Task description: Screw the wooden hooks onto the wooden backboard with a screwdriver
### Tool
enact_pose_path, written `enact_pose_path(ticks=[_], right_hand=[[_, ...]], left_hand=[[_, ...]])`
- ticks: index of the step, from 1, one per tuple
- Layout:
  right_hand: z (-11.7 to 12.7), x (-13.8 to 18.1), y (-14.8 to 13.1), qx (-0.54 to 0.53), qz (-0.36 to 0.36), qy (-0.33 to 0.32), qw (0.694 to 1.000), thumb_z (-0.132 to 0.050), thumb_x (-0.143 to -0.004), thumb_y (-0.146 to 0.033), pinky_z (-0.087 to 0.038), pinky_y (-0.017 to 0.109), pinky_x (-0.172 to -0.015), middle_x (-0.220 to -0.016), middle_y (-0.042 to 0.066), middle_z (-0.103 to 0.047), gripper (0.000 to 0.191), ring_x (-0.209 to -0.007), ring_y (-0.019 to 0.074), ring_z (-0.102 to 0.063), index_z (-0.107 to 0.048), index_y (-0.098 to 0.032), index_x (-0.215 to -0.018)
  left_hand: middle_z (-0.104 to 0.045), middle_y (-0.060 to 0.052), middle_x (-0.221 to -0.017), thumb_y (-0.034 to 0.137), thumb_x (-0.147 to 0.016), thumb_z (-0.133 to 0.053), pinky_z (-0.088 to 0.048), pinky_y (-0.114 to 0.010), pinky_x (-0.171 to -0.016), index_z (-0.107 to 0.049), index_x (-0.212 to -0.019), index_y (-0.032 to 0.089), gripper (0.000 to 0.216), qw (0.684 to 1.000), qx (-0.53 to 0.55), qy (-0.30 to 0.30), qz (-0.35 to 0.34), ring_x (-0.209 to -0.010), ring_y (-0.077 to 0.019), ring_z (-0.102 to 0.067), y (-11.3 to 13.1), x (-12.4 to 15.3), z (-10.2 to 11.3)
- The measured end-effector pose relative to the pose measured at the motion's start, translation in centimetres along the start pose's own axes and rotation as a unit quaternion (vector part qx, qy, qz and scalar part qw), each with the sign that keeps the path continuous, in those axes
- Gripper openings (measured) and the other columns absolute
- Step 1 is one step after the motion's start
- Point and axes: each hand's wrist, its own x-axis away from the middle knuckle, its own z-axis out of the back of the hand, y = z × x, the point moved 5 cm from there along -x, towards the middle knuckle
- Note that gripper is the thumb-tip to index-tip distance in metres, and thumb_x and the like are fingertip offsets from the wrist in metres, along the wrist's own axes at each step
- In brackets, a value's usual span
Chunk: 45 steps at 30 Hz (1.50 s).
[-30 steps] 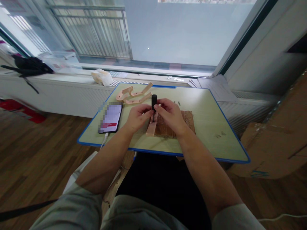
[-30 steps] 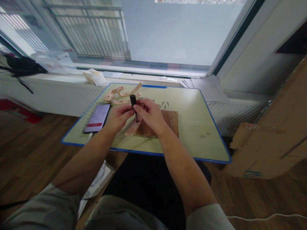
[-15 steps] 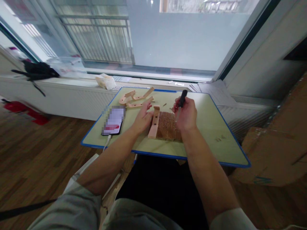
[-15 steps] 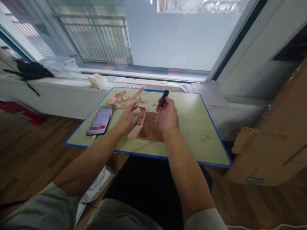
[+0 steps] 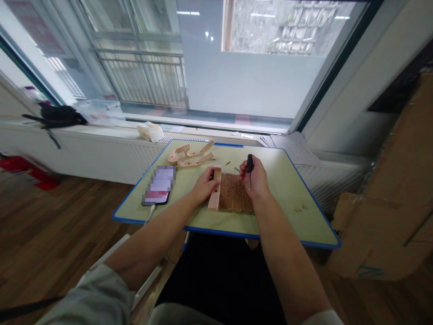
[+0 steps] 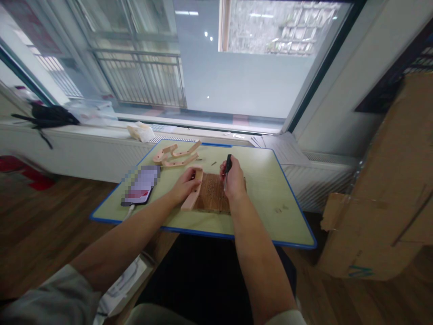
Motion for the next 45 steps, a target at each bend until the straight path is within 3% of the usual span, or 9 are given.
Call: enact_pose_path(ticks=[8,18,24,37,45], right_hand=[[0.0,-0.1,0.1,0.04,0.022,-0.007,0.999,-0.041,-0.084,-0.041,-0.03,0.022,-0.039,-0.05,-0.006,-0.043,0.033,-0.039,0.0065,-0.038,-0.046,-0.02,-0.059],[0.7,-0.5,0.2,0.122,0.082,0.047,0.988,-0.04,-0.083,-0.044,-0.027,0.024,-0.038,-0.047,-0.006,-0.042,0.034,-0.037,0.0083,-0.038,-0.046,-0.022,-0.057],[0.4,-0.4,0.4,0.151,0.08,0.036,0.985,-0.044,-0.081,-0.042,-0.028,0.025,-0.04,-0.047,-0.006,-0.044,0.034,-0.038,0.0085,-0.039,-0.048,-0.021,-0.055],[0.4,-0.4,0.5,0.174,0.082,0.038,0.981,-0.043,-0.083,-0.042,-0.03,0.025,-0.042,-0.043,-0.005,-0.046,0.037,-0.04,0.0096,-0.04,-0.048,-0.022,-0.053],[0.6,-0.6,0.5,0.196,0.091,0.035,0.976,-0.043,-0.083,-0.044,-0.031,0.026,-0.043,-0.044,-0.005,-0.045,0.038,-0.04,0.0097,-0.04,-0.048,-0.022,-0.053]], left_hand=[[-0.06,-0.003,-0.102,0.021,-0.074,-0.053,-0.048,-0.03,-0.085,-0.053,-0.104,0.018,0.031,0.998,0.035,0.007,-0.047,-0.095,-0.0169,-0.057,-0.2,0.4,0.1],[-0.064,-0.005,-0.111,0.03,-0.081,-0.052,-0.044,-0.035,-0.098,-0.056,-0.112,0.017,0.033,0.999,-0.012,-0.027,-0.046,-0.105,-0.0192,-0.057,0.8,-0.1,-0.4],[-0.065,-0.005,-0.111,0.037,-0.081,-0.053,-0.044,-0.035,-0.098,-0.056,-0.113,0.016,0.038,0.998,-0.028,-0.042,-0.022,-0.105,-0.02,-0.057,0.5,-0.3,-0.4],[-0.063,-0.005,-0.114,0.031,-0.078,-0.053,-0.043,-0.033,-0.098,-0.056,-0.109,0.016,0.035,0.998,0.039,-0.057,-0.016,-0.106,-0.0186,-0.058,-0.2,-0.6,-0.7],[-0.066,-0.004,-0.11,0.02,-0.076,-0.042,-0.043,-0.033,-0.098,-0.059,-0.11,0.016,0.038,1.0,-0.005,-0.025,-0.008,-0.104,-0.0192,-0.058,0.7,-0.4,-0.4]])
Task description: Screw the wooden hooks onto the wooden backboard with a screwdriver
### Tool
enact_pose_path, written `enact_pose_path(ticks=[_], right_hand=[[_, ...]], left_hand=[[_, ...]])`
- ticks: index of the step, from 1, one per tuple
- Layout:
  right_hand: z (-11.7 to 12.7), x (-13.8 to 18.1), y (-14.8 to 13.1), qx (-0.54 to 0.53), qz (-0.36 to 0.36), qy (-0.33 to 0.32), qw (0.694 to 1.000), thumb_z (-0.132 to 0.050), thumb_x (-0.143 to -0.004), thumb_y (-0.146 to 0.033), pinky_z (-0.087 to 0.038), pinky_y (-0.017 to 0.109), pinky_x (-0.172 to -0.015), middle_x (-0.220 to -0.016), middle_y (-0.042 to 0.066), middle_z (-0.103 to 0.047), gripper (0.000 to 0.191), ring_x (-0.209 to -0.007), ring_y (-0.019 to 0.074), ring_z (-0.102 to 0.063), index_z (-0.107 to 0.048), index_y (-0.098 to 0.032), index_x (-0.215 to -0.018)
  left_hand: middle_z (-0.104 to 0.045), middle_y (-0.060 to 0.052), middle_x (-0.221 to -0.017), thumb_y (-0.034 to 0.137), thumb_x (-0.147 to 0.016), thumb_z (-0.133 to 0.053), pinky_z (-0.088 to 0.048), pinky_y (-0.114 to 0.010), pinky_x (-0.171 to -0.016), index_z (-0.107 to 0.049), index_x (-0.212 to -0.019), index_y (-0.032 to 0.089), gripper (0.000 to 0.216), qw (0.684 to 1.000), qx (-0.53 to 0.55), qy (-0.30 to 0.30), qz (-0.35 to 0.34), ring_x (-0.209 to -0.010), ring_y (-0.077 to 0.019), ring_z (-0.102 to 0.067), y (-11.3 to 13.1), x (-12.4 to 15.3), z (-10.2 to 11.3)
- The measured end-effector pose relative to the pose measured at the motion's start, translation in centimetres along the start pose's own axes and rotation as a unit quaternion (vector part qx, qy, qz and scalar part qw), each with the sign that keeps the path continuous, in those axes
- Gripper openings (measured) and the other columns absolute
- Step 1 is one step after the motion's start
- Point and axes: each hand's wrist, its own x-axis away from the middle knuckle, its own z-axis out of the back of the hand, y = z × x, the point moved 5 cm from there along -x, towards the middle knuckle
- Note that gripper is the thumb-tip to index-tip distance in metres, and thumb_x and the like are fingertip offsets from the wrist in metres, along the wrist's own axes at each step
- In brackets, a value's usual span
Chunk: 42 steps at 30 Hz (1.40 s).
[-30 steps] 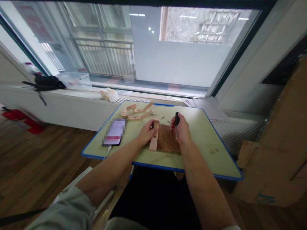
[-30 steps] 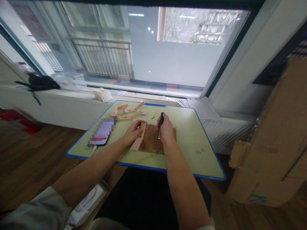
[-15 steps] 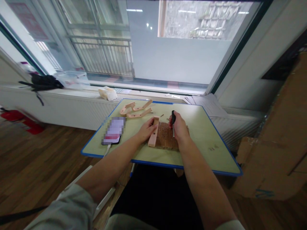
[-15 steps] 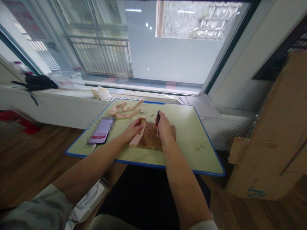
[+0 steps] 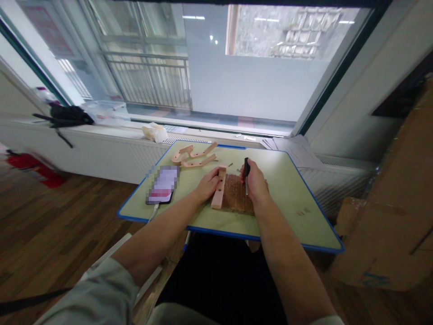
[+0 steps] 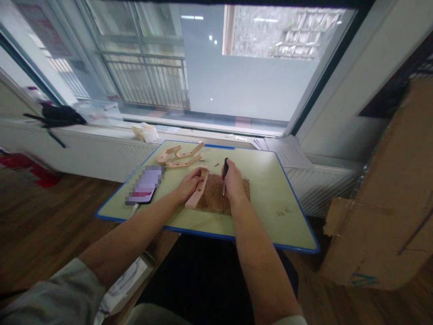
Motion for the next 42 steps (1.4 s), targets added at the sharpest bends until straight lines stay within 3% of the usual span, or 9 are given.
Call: enact_pose_path(ticks=[6,11,15,20,25,29,36,39,42], right_hand=[[0.5,0.2,-0.3,0.034,0.039,0.046,0.998,-0.044,-0.085,-0.043,-0.033,0.025,-0.044,-0.048,-0.004,-0.05,0.037,-0.043,0.0085,-0.045,-0.055,-0.02,-0.058],[0.1,0.6,-0.9,-0.075,0.069,0.019,0.995,-0.05,-0.083,-0.049,-0.031,0.022,-0.038,-0.052,-0.008,-0.05,0.032,-0.038,0.0062,-0.042,-0.061,-0.019,-0.082],[-0.3,1.0,-1.0,-0.105,0.05,-0.007,0.993,-0.049,-0.084,-0.049,-0.034,0.021,-0.038,-0.055,-0.005,-0.06,0.032,-0.039,0.0088,-0.051,-0.056,-0.019,-0.092],[-0.9,1.2,-0.6,-0.095,0.043,-0.043,0.994,-0.05,-0.083,-0.051,-0.039,0.022,-0.041,-0.062,-0.001,-0.069,0.034,-0.044,0.0118,-0.059,-0.055,-0.02,-0.095],[-0.4,0.8,-0.4,-0.117,0.039,-0.015,0.992,-0.05,-0.081,-0.051,-0.036,0.022,-0.039,-0.056,-0.002,-0.067,0.033,-0.041,0.0125,-0.057,-0.054,-0.02,-0.092],[0.4,0.2,-0.1,-0.135,0.031,0.025,0.99,-0.049,-0.081,-0.049,-0.033,0.021,-0.038,-0.055,-0.005,-0.064,0.03,-0.04,0.0102,-0.053,-0.054,-0.02,-0.09],[0.6,0.0,0.0,-0.153,0.011,0.041,0.987,-0.05,-0.081,-0.048,-0.029,0.021,-0.037,-0.052,-0.007,-0.057,0.028,-0.038,0.0085,-0.048,-0.054,-0.022,-0.088],[0.7,-0.1,0.0,-0.173,-0.017,0.05,0.983,-0.047,-0.085,-0.046,-0.029,0.02,-0.036,-0.05,-0.007,-0.052,0.025,-0.038,0.0075,-0.045,-0.052,-0.022,-0.084],[0.4,0.0,0.1,-0.211,-0.083,0.021,0.974,-0.04,-0.089,-0.051,-0.029,0.019,-0.035,-0.046,-0.009,-0.042,0.033,-0.036,0.0067,-0.041,-0.048,-0.022,-0.074]], left_hand=[[-0.065,-0.006,-0.112,0.016,-0.077,-0.038,-0.043,-0.035,-0.1,-0.055,-0.118,0.015,0.045,1.0,-0.001,0.026,-0.012,-0.106,-0.0186,-0.058,-0.5,0.1,0.2],[-0.063,-0.011,-0.115,0.009,-0.075,-0.04,-0.045,-0.036,-0.1,-0.053,-0.115,0.013,0.043,0.987,-0.038,0.159,-0.002,-0.106,-0.0182,-0.06,-1.5,-0.3,1.9],[-0.067,-0.011,-0.103,0.01,-0.075,-0.046,-0.049,-0.038,-0.093,-0.059,-0.101,0.013,0.029,0.971,-0.114,0.211,0.02,-0.096,-0.0206,-0.064,-0.5,-0.3,2.8],[-0.067,-0.014,-0.111,0.006,-0.076,-0.043,-0.048,-0.037,-0.095,-0.06,-0.109,0.012,0.038,0.952,-0.26,0.163,-0.002,-0.104,-0.0227,-0.063,0.8,-2.0,3.6],[-0.065,-0.022,-0.113,0.004,-0.077,-0.043,-0.041,-0.049,-0.099,-0.06,-0.11,0.011,0.038,0.93,-0.329,0.161,0.018,-0.111,-0.0314,-0.06,-1.0,-4.5,4.8],[-0.064,-0.026,-0.11,0.007,-0.072,-0.057,-0.036,-0.053,-0.1,-0.061,-0.101,0.009,0.029,0.921,-0.355,0.156,0.024,-0.113,-0.0362,-0.057,-2.5,-5.7,4.7],[-0.069,-0.016,-0.097,0.012,-0.084,-0.047,-0.034,-0.048,-0.104,-0.064,-0.089,0.014,0.018,0.916,-0.383,0.117,0.007,-0.102,-0.0285,-0.061,-3.5,-6.1,4.3],[-0.069,-0.012,-0.107,0.015,-0.087,-0.042,-0.025,-0.046,-0.112,-0.065,-0.101,0.018,0.027,0.915,-0.385,0.114,-0.038,-0.108,-0.025,-0.059,-1.9,-5.7,3.9],[-0.067,-0.011,-0.115,0.012,-0.085,-0.044,-0.028,-0.044,-0.112,-0.065,-0.109,0.018,0.033,0.915,-0.352,0.117,-0.159,-0.114,-0.0241,-0.057,1.0,-4.6,3.2]])
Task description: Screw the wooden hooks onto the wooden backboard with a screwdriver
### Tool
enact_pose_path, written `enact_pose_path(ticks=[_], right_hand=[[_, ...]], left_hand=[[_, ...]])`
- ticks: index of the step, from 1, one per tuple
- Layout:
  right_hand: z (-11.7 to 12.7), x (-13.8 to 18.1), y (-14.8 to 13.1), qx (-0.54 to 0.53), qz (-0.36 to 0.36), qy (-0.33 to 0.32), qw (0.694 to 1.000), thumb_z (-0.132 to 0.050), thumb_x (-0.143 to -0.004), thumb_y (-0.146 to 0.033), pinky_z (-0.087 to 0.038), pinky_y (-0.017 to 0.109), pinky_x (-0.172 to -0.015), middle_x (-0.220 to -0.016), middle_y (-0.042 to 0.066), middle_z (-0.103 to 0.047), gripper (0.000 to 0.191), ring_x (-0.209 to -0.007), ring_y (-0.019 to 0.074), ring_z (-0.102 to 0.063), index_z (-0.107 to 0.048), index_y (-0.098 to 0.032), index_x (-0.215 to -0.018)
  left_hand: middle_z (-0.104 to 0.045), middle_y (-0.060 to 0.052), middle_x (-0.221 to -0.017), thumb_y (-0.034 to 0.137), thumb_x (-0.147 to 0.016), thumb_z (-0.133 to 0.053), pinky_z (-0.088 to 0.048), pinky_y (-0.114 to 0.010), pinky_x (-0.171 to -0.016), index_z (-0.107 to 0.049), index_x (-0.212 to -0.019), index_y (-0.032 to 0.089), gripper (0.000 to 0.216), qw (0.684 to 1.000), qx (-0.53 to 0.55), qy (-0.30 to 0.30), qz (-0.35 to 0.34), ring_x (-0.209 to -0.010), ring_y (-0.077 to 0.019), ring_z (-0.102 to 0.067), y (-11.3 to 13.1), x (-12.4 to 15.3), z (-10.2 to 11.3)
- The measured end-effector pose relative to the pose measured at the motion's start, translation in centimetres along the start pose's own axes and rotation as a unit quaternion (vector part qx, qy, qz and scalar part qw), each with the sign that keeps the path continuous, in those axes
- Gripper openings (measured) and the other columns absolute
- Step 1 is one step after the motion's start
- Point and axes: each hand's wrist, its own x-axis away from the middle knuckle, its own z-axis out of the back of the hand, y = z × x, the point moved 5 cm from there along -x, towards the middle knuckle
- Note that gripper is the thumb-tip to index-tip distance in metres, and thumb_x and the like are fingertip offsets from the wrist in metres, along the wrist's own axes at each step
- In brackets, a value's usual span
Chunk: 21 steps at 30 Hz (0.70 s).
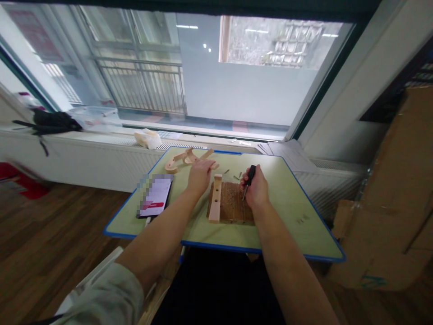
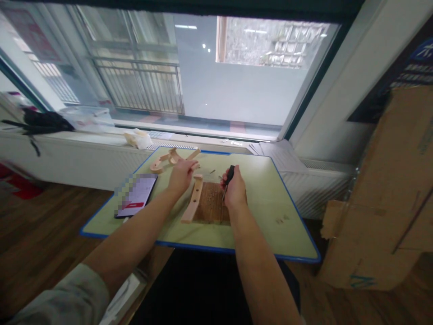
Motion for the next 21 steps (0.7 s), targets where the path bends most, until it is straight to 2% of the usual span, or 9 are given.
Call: enact_pose_path(ticks=[4,7,10,13,15,18,21], right_hand=[[-0.8,0.5,0.1,-0.013,-0.033,-0.05,0.998,-0.04,-0.087,-0.058,-0.028,0.019,-0.032,-0.045,-0.009,-0.039,0.041,-0.035,0.0069,-0.039,-0.045,-0.022,-0.07],[-1.0,0.7,0.2,0.002,-0.025,-0.054,0.998,-0.048,-0.087,-0.045,-0.03,0.019,-0.033,-0.047,-0.008,-0.043,0.03,-0.036,0.0068,-0.042,-0.044,-0.021,-0.069],[-1.1,0.7,0.3,0.012,-0.031,-0.052,0.998,-0.051,-0.085,-0.028,-0.035,0.019,-0.034,-0.049,-0.007,-0.048,0.019,-0.038,0.0072,-0.045,-0.044,-0.021,-0.069],[-0.9,0.7,0.6,0.024,-0.056,-0.048,0.997,-0.05,-0.084,-0.022,-0.034,0.019,-0.033,-0.051,-0.005,-0.053,0.013,-0.038,0.0075,-0.046,-0.047,-0.02,-0.072],[-0.8,0.7,0.8,0.038,-0.072,-0.044,0.996,-0.05,-0.084,-0.022,-0.03,0.019,-0.031,-0.054,-0.002,-0.058,0.012,-0.036,0.007,-0.045,-0.048,-0.019,-0.072],[-0.8,0.8,1.0,0.04,-0.086,-0.072,0.993,-0.057,-0.081,-0.031,-0.026,0.019,-0.03,-0.057,-0.002,-0.061,0.016,-0.034,0.0061,-0.042,-0.049,-0.019,-0.073],[-1.2,1.1,1.3,0.031,-0.115,-0.121,0.985,-0.065,-0.074,-0.039,-0.035,0.019,-0.037,-0.056,-0.004,-0.058,0.024,-0.041,0.0073,-0.047,-0.051,-0.019,-0.072]], left_hand=[[-0.063,-0.007,-0.125,0.012,-0.084,-0.047,-0.028,-0.044,-0.113,-0.066,-0.112,0.022,0.035,0.994,0.035,0.067,-0.074,-0.128,-0.0228,-0.046,2.5,0.4,2.3],[-0.062,-0.005,-0.126,0.014,-0.086,-0.048,-0.027,-0.044,-0.115,-0.066,-0.111,0.023,0.033,0.99,0.052,0.08,-0.104,-0.13,-0.0211,-0.045,3.1,0.4,3.3],[-0.066,-0.006,-0.12,0.021,-0.09,-0.048,-0.037,-0.039,-0.109,-0.065,-0.112,0.021,0.028,0.987,0.101,0.094,-0.088,-0.122,-0.0197,-0.054,3.4,0.3,4.4],[-0.069,-0.007,-0.112,0.028,-0.091,-0.052,-0.047,-0.034,-0.098,-0.065,-0.11,0.018,0.026,0.983,0.127,0.115,-0.07,-0.107,-0.019,-0.063,4.2,0.6,5.6],[-0.069,-0.007,-0.112,0.026,-0.09,-0.052,-0.049,-0.034,-0.096,-0.065,-0.111,0.019,0.025,0.983,0.098,0.078,-0.136,-0.105,-0.0183,-0.063,5.9,1.1,5.9],[-0.067,-0.01,-0.114,0.021,-0.089,-0.052,-0.049,-0.038,-0.098,-0.061,-0.119,0.019,0.032,0.955,0.058,0.025,-0.29,-0.109,-0.0193,-0.062,9.0,2.7,5.8],[-0.067,-0.01,-0.117,0.014,-0.086,-0.05,-0.046,-0.042,-0.104,-0.059,-0.121,0.018,0.036,0.918,0.079,-0.026,-0.388,-0.114,-0.02,-0.06,11.3,4.3,5.1]])
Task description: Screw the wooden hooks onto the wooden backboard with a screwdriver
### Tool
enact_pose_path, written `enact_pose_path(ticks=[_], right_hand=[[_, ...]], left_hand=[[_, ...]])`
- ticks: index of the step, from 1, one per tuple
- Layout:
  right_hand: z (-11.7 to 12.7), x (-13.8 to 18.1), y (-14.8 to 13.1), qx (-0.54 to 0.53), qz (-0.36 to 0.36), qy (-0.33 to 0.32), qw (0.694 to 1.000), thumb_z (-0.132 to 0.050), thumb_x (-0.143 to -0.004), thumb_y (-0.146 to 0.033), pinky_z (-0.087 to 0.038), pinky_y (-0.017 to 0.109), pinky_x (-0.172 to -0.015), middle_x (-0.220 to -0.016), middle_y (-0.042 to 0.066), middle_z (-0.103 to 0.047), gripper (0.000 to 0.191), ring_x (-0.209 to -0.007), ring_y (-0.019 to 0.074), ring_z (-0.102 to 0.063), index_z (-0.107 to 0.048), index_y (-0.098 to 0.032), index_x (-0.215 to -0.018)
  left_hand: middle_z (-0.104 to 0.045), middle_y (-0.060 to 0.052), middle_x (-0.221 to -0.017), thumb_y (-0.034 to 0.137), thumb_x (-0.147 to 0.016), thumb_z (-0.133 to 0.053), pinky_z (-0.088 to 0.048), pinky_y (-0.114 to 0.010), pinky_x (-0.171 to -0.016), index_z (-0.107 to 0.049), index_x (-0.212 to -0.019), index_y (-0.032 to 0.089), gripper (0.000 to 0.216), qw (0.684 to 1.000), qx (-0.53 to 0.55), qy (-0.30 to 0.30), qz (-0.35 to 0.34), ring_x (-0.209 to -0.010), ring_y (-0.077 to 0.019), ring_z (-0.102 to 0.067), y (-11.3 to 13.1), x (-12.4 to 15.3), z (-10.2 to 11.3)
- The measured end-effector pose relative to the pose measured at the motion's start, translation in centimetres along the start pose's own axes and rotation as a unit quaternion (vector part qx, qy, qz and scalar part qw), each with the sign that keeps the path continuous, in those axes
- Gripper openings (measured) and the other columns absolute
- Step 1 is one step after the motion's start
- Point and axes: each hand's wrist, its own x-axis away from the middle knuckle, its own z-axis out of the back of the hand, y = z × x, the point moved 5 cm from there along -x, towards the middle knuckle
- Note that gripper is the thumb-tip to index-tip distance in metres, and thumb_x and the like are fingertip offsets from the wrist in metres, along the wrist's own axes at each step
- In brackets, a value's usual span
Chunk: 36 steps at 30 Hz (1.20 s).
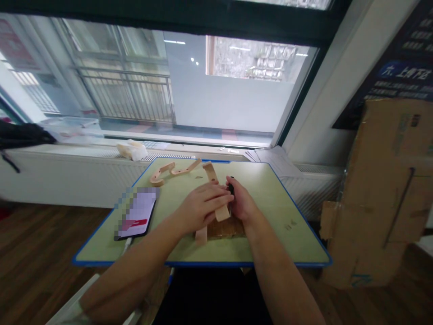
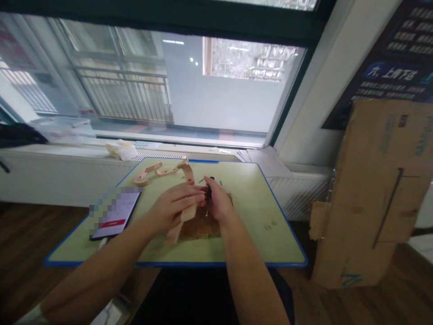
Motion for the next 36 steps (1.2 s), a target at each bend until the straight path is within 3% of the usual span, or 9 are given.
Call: enact_pose_path(ticks=[3,6,11,13,16,19,22,29,36], right_hand=[[-0.5,0.6,-0.4,0.055,0.027,-0.035,0.998,-0.07,-0.07,-0.041,-0.047,0.023,-0.053,-0.068,0.0,-0.066,0.027,-0.058,0.0113,-0.06,-0.059,-0.018,-0.079],[-0.7,1.1,-1.4,0.145,0.1,-0.046,0.983,-0.075,-0.065,-0.033,-0.045,0.024,-0.056,-0.071,-0.001,-0.066,0.027,-0.06,0.0107,-0.059,-0.062,-0.018,-0.084],[0.0,1.1,-1.8,0.238,0.133,-0.044,0.961,-0.073,-0.062,-0.027,-0.042,0.025,-0.061,-0.066,-0.003,-0.062,0.019,-0.061,0.01,-0.054,-0.061,-0.016,-0.072],[0.0,1.0,-1.6,0.304,0.13,-0.061,0.942,-0.071,-0.064,-0.027,-0.043,0.027,-0.065,-0.069,-0.002,-0.063,0.018,-0.065,0.0119,-0.056,-0.062,-0.016,-0.073],[0.0,1.0,-1.6,0.407,0.151,-0.056,0.899,-0.066,-0.068,-0.027,-0.044,0.028,-0.068,-0.074,-0.001,-0.065,0.015,-0.07,0.0141,-0.058,-0.063,-0.016,-0.078],[0.0,0.8,-2.0,0.519,0.179,-0.01,0.836,-0.063,-0.07,-0.024,-0.043,0.028,-0.067,-0.074,0.001,-0.065,0.01,-0.071,0.0161,-0.059,-0.063,-0.017,-0.077],[-0.4,0.6,-1.9,0.582,0.187,-0.021,0.791,-0.059,-0.069,-0.015,-0.044,0.027,-0.07,-0.079,0.003,-0.068,0.012,-0.076,0.0175,-0.061,-0.064,-0.017,-0.079],[-0.9,1.3,-1.9,0.634,0.184,-0.021,0.751,-0.061,-0.069,-0.018,-0.042,0.026,-0.066,-0.08,0.004,-0.068,0.012,-0.073,0.0164,-0.059,-0.062,-0.016,-0.081],[-0.7,1.1,-1.9,0.633,0.178,-0.057,0.751,-0.062,-0.07,-0.017,-0.039,0.025,-0.063,-0.075,0.002,-0.065,0.006,-0.069,0.0137,-0.057,-0.06,-0.016,-0.075]], left_hand=[[-0.069,-0.01,-0.113,0.014,-0.086,-0.05,-0.048,-0.039,-0.101,-0.06,-0.118,0.017,0.034,0.999,0.025,-0.032,-0.036,-0.112,-0.02,-0.061,1.6,-0.4,-1.0],[-0.071,-0.007,-0.108,0.021,-0.086,-0.056,-0.05,-0.034,-0.097,-0.062,-0.115,0.02,0.03,0.996,0.06,-0.062,-0.032,-0.107,-0.0181,-0.063,1.9,-0.4,-1.3],[-0.072,-0.014,-0.101,0.07,-0.075,-0.054,-0.053,-0.036,-0.087,-0.06,-0.119,0.015,0.071,0.994,0.09,0.061,-0.023,-0.096,-0.0243,-0.067,0.3,0.6,0.9],[-0.072,-0.012,-0.094,0.066,-0.083,-0.045,-0.053,-0.035,-0.081,-0.064,-0.109,0.015,0.06,0.989,0.058,0.133,0.035,-0.088,-0.022,-0.067,-1.1,1.3,1.6],[-0.071,-0.008,-0.091,0.046,-0.091,-0.044,-0.051,-0.034,-0.084,-0.066,-0.097,0.016,0.038,0.961,-0.006,0.177,0.211,-0.089,-0.0192,-0.066,-3.7,2.2,1.4],[-0.072,-0.008,-0.098,0.043,-0.087,-0.053,-0.052,-0.033,-0.083,-0.068,-0.097,0.017,0.032,0.93,0.001,0.127,0.344,-0.093,-0.0194,-0.065,-5.7,2.5,-0.3],[-0.071,-0.008,-0.105,0.036,-0.08,-0.062,-0.053,-0.029,-0.075,-0.069,-0.106,0.017,0.033,0.924,0.077,0.025,0.375,-0.092,-0.0194,-0.066,-6.5,2.2,-2.3],[-0.074,-0.006,-0.09,0.035,-0.08,-0.062,-0.048,-0.027,-0.069,-0.074,-0.099,0.018,0.028,0.927,0.077,-0.036,0.366,-0.077,-0.0165,-0.065,-6.9,2.4,-2.5],[-0.075,-0.003,-0.088,0.036,-0.082,-0.06,-0.045,-0.025,-0.069,-0.075,-0.097,0.02,0.026,0.924,0.083,-0.049,0.37,-0.077,-0.0149,-0.064,-7.1,2.4,-2.7]])
